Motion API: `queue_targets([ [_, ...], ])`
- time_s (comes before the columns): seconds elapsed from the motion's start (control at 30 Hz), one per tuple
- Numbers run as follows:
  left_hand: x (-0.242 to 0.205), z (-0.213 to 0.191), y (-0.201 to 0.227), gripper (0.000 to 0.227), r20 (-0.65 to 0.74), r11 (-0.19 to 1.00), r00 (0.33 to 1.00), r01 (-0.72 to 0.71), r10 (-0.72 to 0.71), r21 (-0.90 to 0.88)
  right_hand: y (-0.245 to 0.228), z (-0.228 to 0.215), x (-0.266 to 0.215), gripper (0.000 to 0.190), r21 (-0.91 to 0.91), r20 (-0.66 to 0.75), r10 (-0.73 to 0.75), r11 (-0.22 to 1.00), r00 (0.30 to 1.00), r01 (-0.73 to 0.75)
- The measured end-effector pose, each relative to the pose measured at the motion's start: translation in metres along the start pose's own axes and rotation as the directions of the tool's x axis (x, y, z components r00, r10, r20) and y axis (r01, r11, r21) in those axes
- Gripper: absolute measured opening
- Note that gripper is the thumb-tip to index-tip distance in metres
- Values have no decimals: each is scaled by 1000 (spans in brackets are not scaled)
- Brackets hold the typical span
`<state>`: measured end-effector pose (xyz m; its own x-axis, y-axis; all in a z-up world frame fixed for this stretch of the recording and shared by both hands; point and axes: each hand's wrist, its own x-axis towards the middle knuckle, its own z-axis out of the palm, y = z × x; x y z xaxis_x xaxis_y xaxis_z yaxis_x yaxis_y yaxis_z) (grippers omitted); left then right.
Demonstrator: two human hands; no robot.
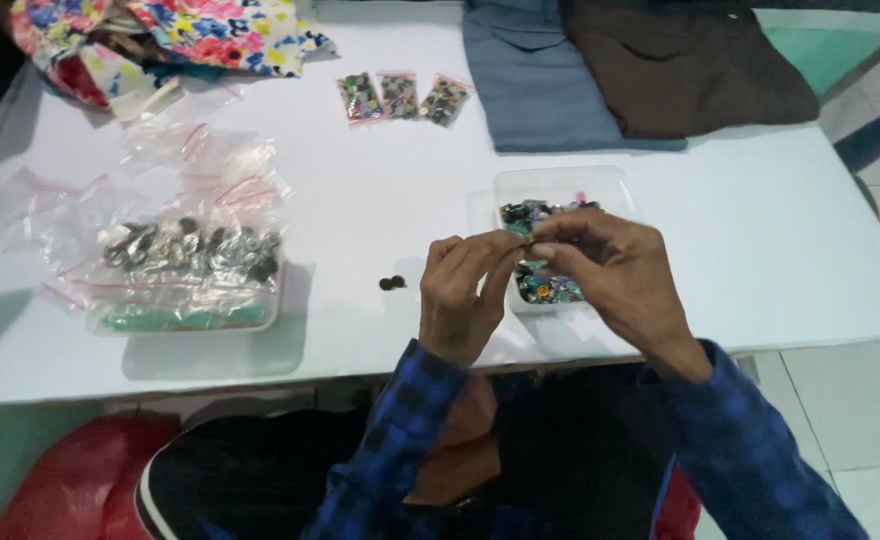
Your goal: Sorting and picking specific buttons from a container of mixed decorative items.
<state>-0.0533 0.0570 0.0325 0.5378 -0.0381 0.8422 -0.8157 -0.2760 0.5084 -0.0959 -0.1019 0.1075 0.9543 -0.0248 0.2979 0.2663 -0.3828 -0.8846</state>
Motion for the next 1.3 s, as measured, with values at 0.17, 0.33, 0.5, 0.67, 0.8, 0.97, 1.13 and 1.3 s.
queue_targets([
  [0.17, -34, -66, -1, 16, -68, 996, 996, 69, -65, 54, -19, 70, -30, 18, -49, -106, -190, 981, 976, 186],
  [0.33, -72, -107, -51, 13, -8, 954, 984, 177, -180, 242, 46, 134, -25, 17, -166, -79, -316, 940, 946, 300],
  [0.5, -82, -118, -83, 11, 187, 887, 925, 238, -332, 397, 71, 161, -12, 19, -134, -53, -145, 982, 988, 137],
  [0.67, -73, -118, -78, 23, 156, 881, 903, 333, -400, 335, 74, 160, -8, 15, -102, -37, -101, 990, 994, 97],
  [0.8, -74, -119, -80, 43, 159, 886, 896, 357, -415, 296, 60, 152, -9, 15, -88, -4, 24, 996, 1000, -24],
  [0.97, -82, -115, -99, 37, 208, 881, 876, 365, -435, 301, 70, 152, -6, 29, -133, 23, 29, 991, 999, -26],
  [1.13, -79, -107, -111, 28, 228, 894, 882, 346, -413, 283, 74, 154, -3, 33, -188, 49, -9, 982, 999, 18],
  [1.3, -74, -113, -106, 23, 237, 902, 885, 336, -400, 271, 82, 154, -2, 28, -144, 48, -23, 989, 999, 30],
])
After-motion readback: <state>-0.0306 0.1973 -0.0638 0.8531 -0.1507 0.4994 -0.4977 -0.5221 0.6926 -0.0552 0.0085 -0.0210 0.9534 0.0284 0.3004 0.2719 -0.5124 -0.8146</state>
